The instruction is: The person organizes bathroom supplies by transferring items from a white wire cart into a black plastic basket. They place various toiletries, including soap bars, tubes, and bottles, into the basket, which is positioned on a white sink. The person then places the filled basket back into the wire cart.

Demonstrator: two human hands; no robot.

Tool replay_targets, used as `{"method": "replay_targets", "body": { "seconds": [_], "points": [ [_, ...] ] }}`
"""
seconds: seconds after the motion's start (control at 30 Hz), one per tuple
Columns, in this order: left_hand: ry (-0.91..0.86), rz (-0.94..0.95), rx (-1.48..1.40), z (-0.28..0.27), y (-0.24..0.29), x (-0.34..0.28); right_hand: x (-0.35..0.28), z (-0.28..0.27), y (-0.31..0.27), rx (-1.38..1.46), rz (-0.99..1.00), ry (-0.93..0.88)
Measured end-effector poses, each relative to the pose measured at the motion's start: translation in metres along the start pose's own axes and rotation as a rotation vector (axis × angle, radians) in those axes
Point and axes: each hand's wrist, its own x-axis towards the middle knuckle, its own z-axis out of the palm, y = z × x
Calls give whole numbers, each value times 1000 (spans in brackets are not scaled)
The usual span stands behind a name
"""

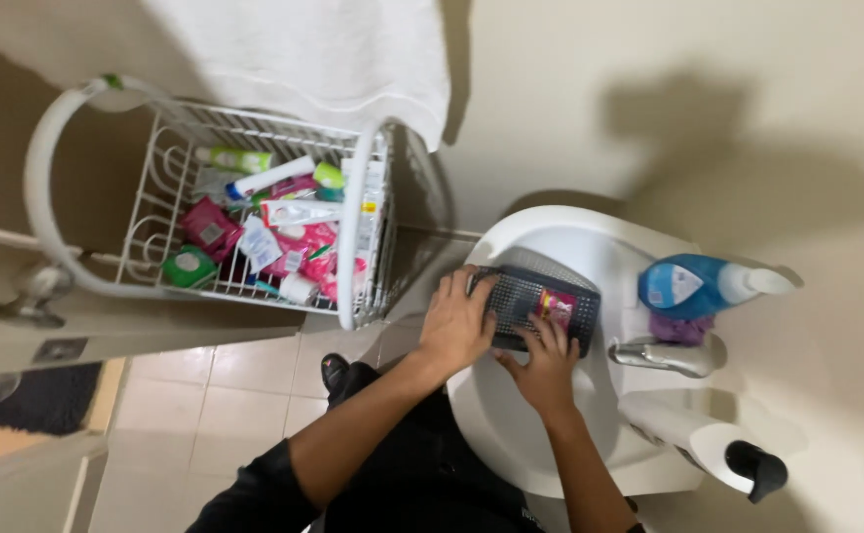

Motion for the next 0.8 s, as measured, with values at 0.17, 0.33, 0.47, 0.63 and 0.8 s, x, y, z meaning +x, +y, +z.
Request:
{"method": "replay_targets", "body": {
  "seconds": [0.17,0.33,0.47,0.63,0.8],
  "points": [
    [-229,-276,-82,19,-25,-10,-18,7,12,-87,188,22],
    [-316,-344,-213,24,-27,-16,-17,0,12,-113,423,-20],
    [-206,-249,-145,26,-35,-8,-9,-15,-4,-16,269,201],
    [-104,-236,-186,23,-37,-2,-4,-28,-12,-9,236,312],
    [-163,-235,-211,37,-43,-3,-2,-16,-1,62,334,291]
  ]
}}
